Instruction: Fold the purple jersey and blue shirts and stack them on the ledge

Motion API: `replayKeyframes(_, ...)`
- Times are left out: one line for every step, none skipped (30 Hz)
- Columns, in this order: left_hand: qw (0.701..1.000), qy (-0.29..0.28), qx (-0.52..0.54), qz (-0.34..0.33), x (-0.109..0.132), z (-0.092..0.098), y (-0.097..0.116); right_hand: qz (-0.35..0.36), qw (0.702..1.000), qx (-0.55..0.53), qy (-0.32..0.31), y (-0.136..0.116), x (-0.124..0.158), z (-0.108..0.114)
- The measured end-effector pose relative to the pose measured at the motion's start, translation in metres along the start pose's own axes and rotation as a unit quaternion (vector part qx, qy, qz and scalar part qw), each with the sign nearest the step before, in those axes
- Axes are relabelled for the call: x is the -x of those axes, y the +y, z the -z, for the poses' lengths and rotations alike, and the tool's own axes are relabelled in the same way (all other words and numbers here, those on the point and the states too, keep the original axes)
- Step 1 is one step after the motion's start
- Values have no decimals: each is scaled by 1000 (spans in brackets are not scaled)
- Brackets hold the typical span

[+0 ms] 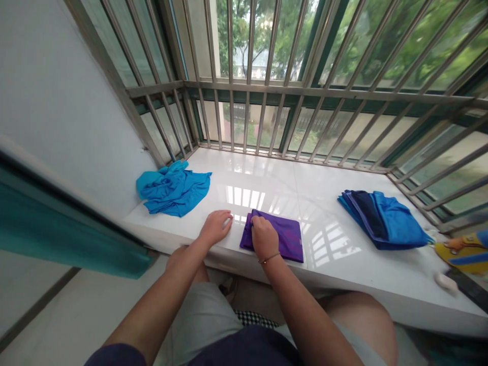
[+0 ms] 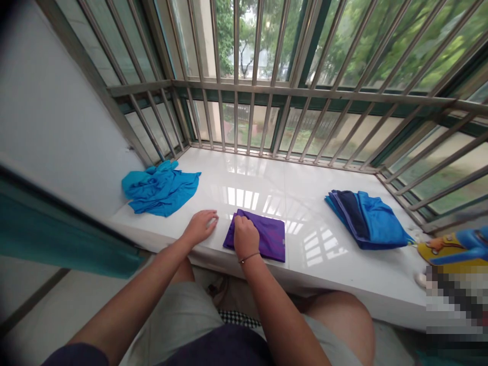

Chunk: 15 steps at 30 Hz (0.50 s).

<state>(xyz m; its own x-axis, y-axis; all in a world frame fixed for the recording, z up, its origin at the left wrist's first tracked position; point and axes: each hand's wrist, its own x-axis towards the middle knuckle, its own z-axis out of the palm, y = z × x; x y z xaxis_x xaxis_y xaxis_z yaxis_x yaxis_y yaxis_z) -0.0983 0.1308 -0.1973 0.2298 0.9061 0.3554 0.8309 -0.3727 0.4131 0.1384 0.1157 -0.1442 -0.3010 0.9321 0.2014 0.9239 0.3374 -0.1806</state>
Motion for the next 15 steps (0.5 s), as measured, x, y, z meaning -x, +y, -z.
replayKeyframes(999,-19,0,-33,0,0,4,10,1000,-2,11,0,1,-1)
replayKeyframes(997,-39,4,-68,0,-1,9,18,1000,-3,20,0,2,-2)
replayKeyframes(993,-56,12,-101,0,-2,13,26,999,-4,23,-1,2,-3)
replayKeyframes(989,-70,20,-126,-1,-3,17,32,999,-4,21,-3,2,-5)
replayKeyframes(987,-78,24,-140,-2,-5,19,37,999,-3,14,-4,2,-7)
replayKeyframes(986,-82,26,-146,-3,-6,22,43,999,-2,3,-6,2,-10)
replayKeyframes(985,-84,26,-146,-4,-8,23,47,999,-2,-9,-8,2,-13)
replayKeyframes(986,-86,25,-144,-5,-9,23,51,999,-3,-18,-10,2,-16)
replayKeyframes(986,-87,25,-142,-6,-10,23,55,998,-4,-23,-12,2,-18)
replayKeyframes(986,-89,26,-139,-7,-10,23,58,998,-6,-26,-14,2,-20)
replayKeyframes(986,-89,30,-137,-7,-11,22,63,998,-8,-27,-16,2,-21)
replayKeyframes(986,-88,37,-135,-7,-11,21,72,997,-11,-28,-18,2,-22)
replayKeyframes(986,-87,46,-133,-6,-12,19,84,996,-16,-30,-20,3,-22)
replayKeyframes(986,-84,57,-130,-6,-13,17,98,994,-23,-32,-22,4,-23)
replayKeyframes(986,-80,69,-125,-6,-14,15,112,993,-33,-33,-25,7,-23)
